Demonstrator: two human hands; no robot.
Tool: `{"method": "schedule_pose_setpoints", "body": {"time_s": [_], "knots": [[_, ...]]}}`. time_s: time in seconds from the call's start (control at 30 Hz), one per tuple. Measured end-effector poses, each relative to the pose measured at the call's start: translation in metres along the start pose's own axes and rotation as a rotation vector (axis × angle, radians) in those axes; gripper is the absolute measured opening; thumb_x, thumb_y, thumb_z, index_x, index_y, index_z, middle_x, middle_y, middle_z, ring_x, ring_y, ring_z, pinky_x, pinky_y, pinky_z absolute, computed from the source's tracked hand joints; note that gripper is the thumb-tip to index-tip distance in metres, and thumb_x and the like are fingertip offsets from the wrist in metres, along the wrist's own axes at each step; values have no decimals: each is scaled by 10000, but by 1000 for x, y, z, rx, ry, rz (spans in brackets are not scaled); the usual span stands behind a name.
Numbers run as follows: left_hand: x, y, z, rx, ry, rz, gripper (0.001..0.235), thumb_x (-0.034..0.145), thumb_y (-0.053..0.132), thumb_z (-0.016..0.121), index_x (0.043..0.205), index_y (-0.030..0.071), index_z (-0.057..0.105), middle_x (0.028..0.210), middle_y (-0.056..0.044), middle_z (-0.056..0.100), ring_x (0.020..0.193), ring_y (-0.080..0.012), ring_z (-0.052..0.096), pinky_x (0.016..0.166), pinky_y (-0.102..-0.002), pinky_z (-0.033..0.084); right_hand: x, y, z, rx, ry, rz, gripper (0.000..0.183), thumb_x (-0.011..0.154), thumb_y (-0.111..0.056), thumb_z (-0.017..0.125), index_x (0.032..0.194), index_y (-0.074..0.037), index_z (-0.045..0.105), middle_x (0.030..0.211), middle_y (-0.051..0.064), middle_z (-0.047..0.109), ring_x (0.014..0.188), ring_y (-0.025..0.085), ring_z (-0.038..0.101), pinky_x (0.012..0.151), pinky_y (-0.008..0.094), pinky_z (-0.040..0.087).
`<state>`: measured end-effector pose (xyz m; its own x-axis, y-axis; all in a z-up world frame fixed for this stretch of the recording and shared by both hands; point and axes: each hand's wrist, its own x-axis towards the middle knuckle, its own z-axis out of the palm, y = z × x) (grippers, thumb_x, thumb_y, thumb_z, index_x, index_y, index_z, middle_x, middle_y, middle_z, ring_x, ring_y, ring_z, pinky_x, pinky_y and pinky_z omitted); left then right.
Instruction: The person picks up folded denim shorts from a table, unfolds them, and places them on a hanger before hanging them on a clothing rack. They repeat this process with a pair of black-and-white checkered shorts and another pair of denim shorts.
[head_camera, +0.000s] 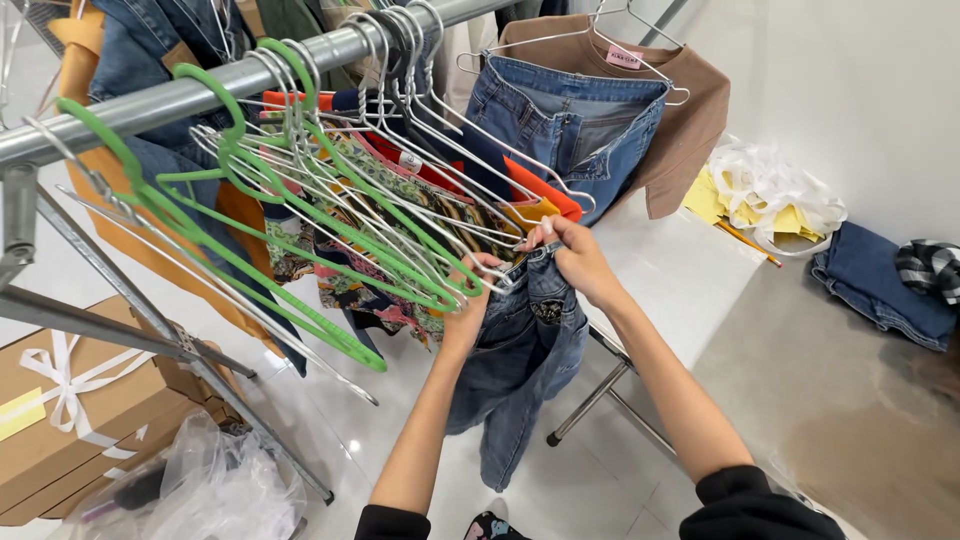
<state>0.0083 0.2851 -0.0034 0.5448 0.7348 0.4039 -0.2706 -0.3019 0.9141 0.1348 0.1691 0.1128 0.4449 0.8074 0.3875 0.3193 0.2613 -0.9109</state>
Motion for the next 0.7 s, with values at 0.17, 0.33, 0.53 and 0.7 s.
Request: {"method": "schedule_pose_setpoints", "body": {"time_s": [0.17, 0.33, 0.53, 0.7], "knots": [[3, 8, -11, -153, 16, -25, 137, 979, -43, 588, 1042, 68, 638, 1015, -121, 702, 975, -224, 653, 909, -378, 540, 3, 14, 14, 153, 163, -47, 353, 1119, -214, 439, 848, -36, 575, 776, 93, 621, 858, 220, 703, 888, 365, 565], [9, 15, -14, -165, -11, -49, 199, 973, -76, 574, 1065, 73, 668, 1004, -113, 701, 930, -207, 657, 888, -382, 553, 1, 5, 27, 265, 305, -53, 362, 1128, -234, 423, 836, -56, 542, 789, 68, 597, 869, 212, 710, 902, 358, 571], [18, -21, -2, 65, -30, 56, 206, 922, -68, 660, 1024, 103, 715, 921, -111, 735, 914, -246, 710, 888, -419, 563, -18, 37, -2, 278, 346, -41, 340, 1113, -252, 460, 847, -59, 550, 773, 63, 601, 885, 220, 724, 897, 342, 574], [2, 43, 0, 13, -32, 132, 103, 932, 22, 676, 993, 88, 726, 983, -118, 747, 1030, -235, 679, 969, -435, 517, -58, 55, -55, 288, 453, -67, 309, 1116, -234, 482, 863, -65, 538, 804, 71, 616, 905, 240, 736, 906, 347, 580]]}}
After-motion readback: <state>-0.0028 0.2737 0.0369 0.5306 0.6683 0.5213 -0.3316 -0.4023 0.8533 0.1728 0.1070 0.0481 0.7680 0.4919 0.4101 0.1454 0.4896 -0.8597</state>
